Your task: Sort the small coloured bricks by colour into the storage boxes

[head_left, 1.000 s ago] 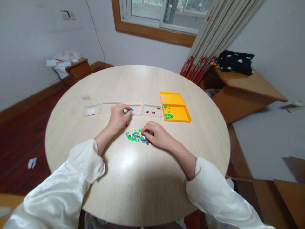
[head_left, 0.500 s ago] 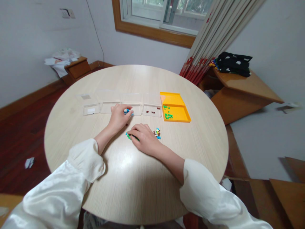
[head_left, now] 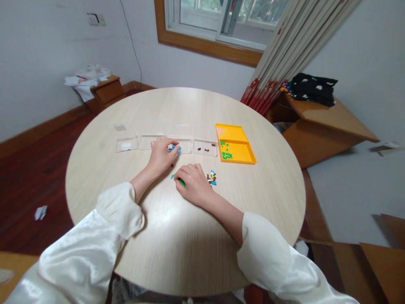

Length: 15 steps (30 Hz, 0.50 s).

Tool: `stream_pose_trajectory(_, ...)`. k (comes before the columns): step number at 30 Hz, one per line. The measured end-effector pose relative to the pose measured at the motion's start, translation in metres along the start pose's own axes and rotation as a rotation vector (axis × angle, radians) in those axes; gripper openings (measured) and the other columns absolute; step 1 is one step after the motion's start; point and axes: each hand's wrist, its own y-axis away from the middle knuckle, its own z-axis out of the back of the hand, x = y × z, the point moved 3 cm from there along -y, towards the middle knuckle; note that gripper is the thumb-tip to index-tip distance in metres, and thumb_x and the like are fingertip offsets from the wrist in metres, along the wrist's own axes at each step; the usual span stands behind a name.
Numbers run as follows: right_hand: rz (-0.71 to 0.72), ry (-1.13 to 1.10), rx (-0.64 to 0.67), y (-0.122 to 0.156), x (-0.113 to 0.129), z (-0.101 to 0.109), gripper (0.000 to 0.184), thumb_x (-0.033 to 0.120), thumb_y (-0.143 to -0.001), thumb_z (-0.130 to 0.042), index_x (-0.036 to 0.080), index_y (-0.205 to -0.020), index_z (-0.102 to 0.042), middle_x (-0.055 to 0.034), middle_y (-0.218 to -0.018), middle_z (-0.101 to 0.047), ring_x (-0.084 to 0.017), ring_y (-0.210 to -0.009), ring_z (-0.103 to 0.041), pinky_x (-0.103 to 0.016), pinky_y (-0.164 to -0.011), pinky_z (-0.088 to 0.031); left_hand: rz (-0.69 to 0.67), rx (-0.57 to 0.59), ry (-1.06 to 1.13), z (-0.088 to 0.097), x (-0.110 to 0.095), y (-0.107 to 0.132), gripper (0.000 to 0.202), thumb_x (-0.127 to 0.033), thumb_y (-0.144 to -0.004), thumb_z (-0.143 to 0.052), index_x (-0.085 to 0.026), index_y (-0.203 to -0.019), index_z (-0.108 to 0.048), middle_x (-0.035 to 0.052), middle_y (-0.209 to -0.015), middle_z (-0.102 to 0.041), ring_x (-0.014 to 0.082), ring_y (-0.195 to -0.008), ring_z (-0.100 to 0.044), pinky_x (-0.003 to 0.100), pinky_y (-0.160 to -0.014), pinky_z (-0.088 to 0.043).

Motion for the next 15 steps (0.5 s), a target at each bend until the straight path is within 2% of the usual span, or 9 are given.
stream_pose_trajectory(3, 0.007, -0.015, -0.010, 0.0008, 0.0005, -0.0003, 0.014, 0.011, -0.085, -0.053, 0.017, -0.088, -0.066, -0.0061, -0.090, -0.066, -0.020, -0.090, -0.051, -0.034, -0.079, -0.029, 0.003, -0.005, -0.001, 0.0003, -0.0001, 0.0004, 0.011, -0.025, -0.080, -0.057, -0.020, -0.081, -0.067, 0.0040, -0.088, -0.072, 0.0212, -0.081, -0.058, 0.039, -0.082, -0.035)
stream_pose_trajectory(7, 0.032, -0.012, -0.008, 0.0006, 0.0007, -0.0027, 0.016, 0.016, -0.088, -0.053, 0.018, -0.095, -0.067, -0.0076, -0.094, -0.064, -0.021, -0.094, -0.050, -0.036, -0.080, -0.030, -0.002, -0.015, 0.007, 0.0010, -0.0016, 0.0010, 0.012, -0.024, -0.080, -0.055, -0.021, -0.080, -0.067, 0.0037, -0.086, -0.072, 0.0212, -0.081, -0.057, 0.039, -0.082, -0.035)
stream_pose_trajectory(15, 0.090, 0.060, 0.005, -0.0002, 0.0023, -0.0010, 0.017, 0.020, -0.091, -0.053, 0.019, -0.089, -0.070, -0.0070, -0.093, -0.063, -0.020, -0.091, -0.048, -0.035, -0.079, -0.029, -0.002, -0.009, 0.007, 0.0022, -0.0044, 0.0020, 0.013, -0.023, -0.081, -0.054, -0.020, -0.080, -0.067, 0.0040, -0.085, -0.071, 0.0215, -0.082, -0.057, 0.039, -0.082, -0.035)
